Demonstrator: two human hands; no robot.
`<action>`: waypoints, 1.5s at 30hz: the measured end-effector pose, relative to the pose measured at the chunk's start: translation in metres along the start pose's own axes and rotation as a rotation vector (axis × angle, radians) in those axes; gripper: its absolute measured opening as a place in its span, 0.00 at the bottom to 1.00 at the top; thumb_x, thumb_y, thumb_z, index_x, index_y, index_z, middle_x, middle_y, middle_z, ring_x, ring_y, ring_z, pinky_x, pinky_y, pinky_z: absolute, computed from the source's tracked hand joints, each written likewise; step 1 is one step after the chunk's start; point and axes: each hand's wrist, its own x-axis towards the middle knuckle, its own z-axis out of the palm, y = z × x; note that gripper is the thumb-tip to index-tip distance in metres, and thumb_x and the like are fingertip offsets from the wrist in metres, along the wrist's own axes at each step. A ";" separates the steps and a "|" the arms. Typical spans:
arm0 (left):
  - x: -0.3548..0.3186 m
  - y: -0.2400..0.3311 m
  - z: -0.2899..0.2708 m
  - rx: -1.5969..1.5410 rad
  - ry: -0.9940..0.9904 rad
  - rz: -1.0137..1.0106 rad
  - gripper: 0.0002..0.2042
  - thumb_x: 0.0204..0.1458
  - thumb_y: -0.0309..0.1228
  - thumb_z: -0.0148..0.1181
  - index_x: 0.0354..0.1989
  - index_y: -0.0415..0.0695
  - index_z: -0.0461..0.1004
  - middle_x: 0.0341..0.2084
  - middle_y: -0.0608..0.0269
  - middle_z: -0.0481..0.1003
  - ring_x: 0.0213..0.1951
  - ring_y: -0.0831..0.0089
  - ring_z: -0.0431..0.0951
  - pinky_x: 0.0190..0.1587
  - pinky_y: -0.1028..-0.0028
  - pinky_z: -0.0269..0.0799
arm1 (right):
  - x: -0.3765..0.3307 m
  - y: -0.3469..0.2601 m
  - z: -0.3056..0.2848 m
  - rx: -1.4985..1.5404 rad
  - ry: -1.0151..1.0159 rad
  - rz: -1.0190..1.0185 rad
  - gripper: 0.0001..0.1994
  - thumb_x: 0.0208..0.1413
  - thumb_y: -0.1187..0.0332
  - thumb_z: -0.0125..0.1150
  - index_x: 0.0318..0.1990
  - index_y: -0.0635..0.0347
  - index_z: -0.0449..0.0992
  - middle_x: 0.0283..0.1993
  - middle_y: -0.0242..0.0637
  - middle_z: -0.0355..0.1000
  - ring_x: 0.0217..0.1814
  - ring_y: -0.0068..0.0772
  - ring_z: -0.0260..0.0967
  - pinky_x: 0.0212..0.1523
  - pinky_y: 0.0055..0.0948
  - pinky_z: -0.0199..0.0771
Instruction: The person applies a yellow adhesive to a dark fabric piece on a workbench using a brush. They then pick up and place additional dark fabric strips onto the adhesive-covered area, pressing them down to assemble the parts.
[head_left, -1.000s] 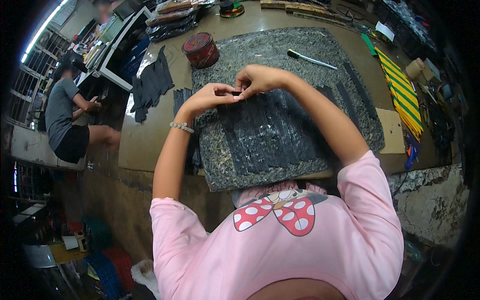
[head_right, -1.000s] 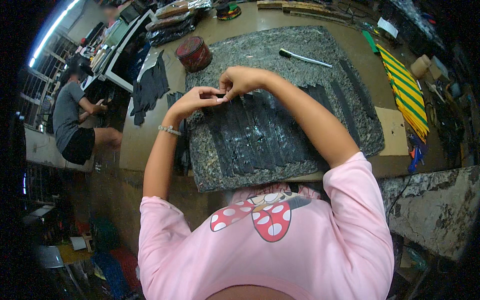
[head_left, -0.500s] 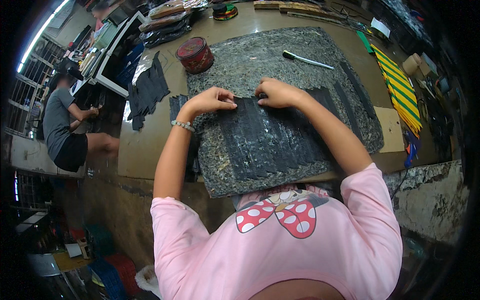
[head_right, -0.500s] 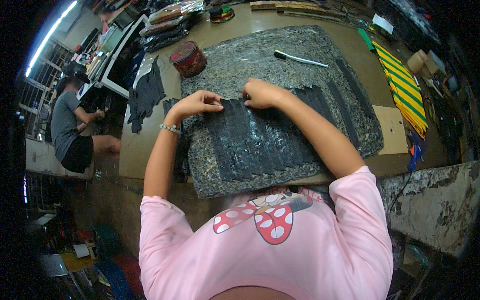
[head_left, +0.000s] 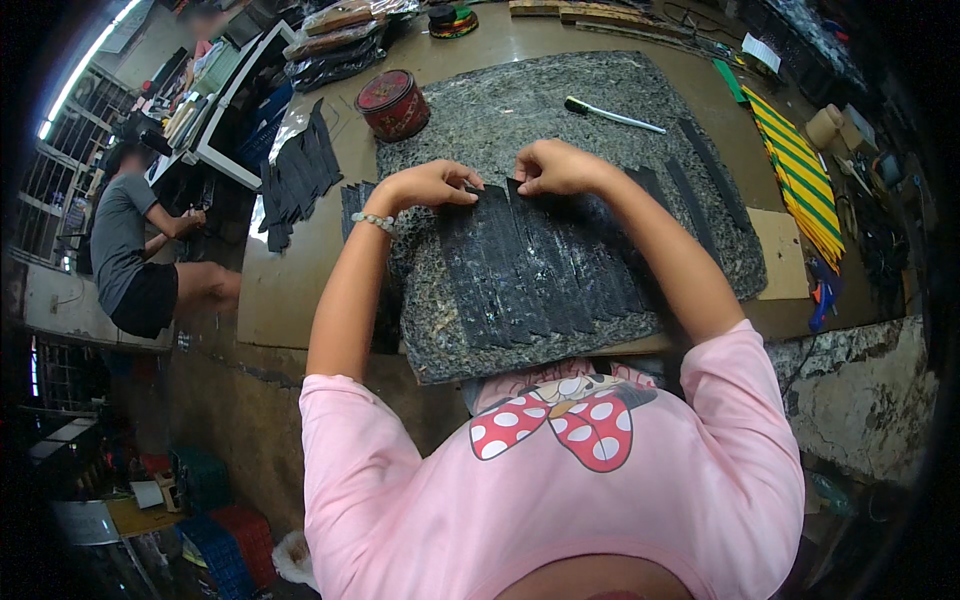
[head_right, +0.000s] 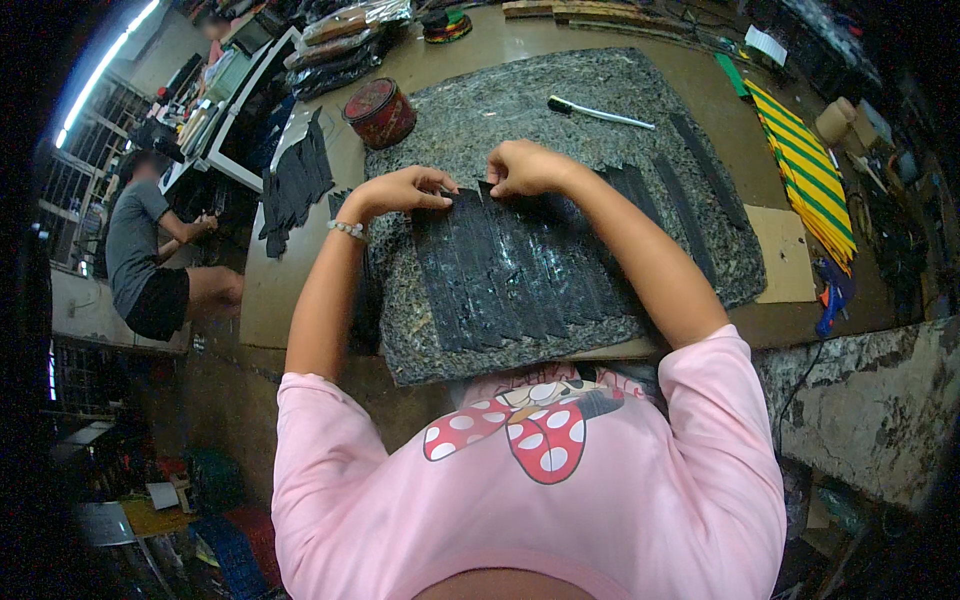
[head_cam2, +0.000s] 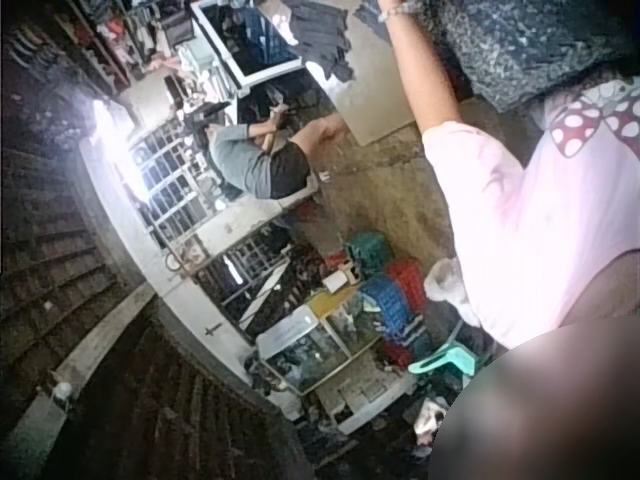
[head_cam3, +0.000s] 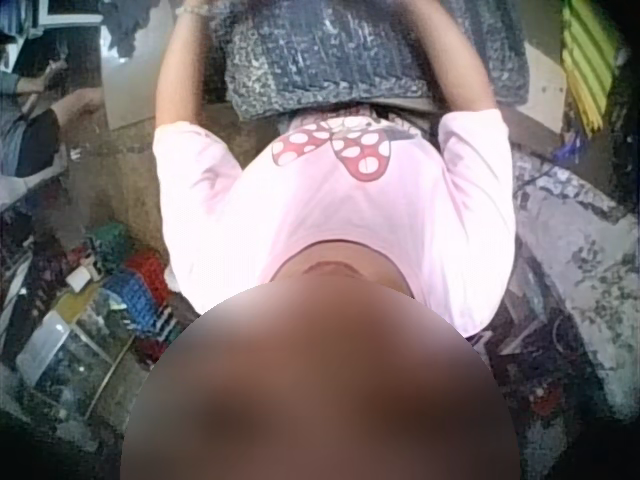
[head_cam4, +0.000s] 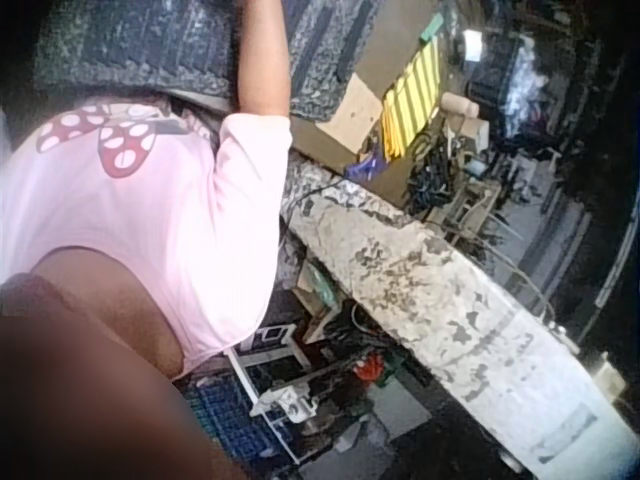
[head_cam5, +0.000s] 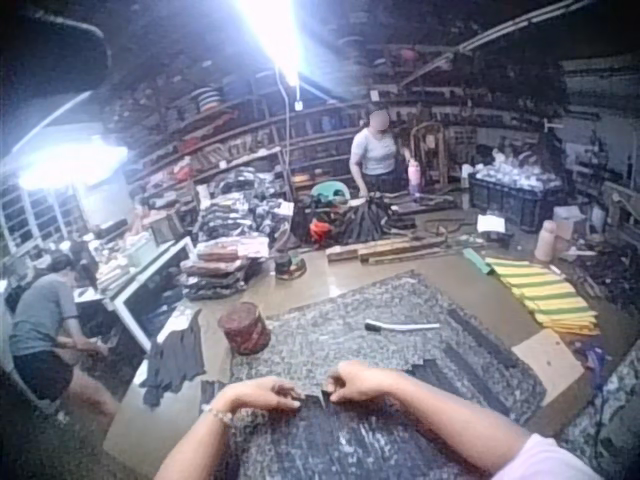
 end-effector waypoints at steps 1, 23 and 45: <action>-0.001 -0.003 -0.001 -0.051 -0.018 0.011 0.16 0.54 0.37 0.61 0.49 0.45 0.75 0.29 0.73 0.73 0.32 0.84 0.67 0.32 0.80 0.64 | -0.004 -0.003 -0.005 0.031 -0.011 -0.042 0.11 0.48 0.68 0.68 0.37 0.63 0.76 0.31 0.36 0.75 0.34 0.27 0.72 0.37 0.29 0.71; 0.017 0.020 0.025 0.340 0.197 0.085 0.22 0.52 0.50 0.61 0.36 0.39 0.75 0.28 0.63 0.75 0.31 0.78 0.70 0.37 0.72 0.68 | 0.006 0.024 -0.026 -0.109 0.103 -0.085 0.15 0.56 0.63 0.60 0.45 0.64 0.77 0.36 0.44 0.77 0.38 0.35 0.75 0.42 0.33 0.74; 0.014 -0.015 0.013 -0.022 0.086 0.117 0.17 0.56 0.40 0.59 0.47 0.38 0.76 0.38 0.68 0.78 0.42 0.82 0.72 0.50 0.77 0.66 | -0.059 -0.021 -0.056 0.123 -0.034 -0.309 0.11 0.51 0.68 0.65 0.39 0.64 0.78 0.33 0.36 0.76 0.36 0.27 0.72 0.41 0.28 0.72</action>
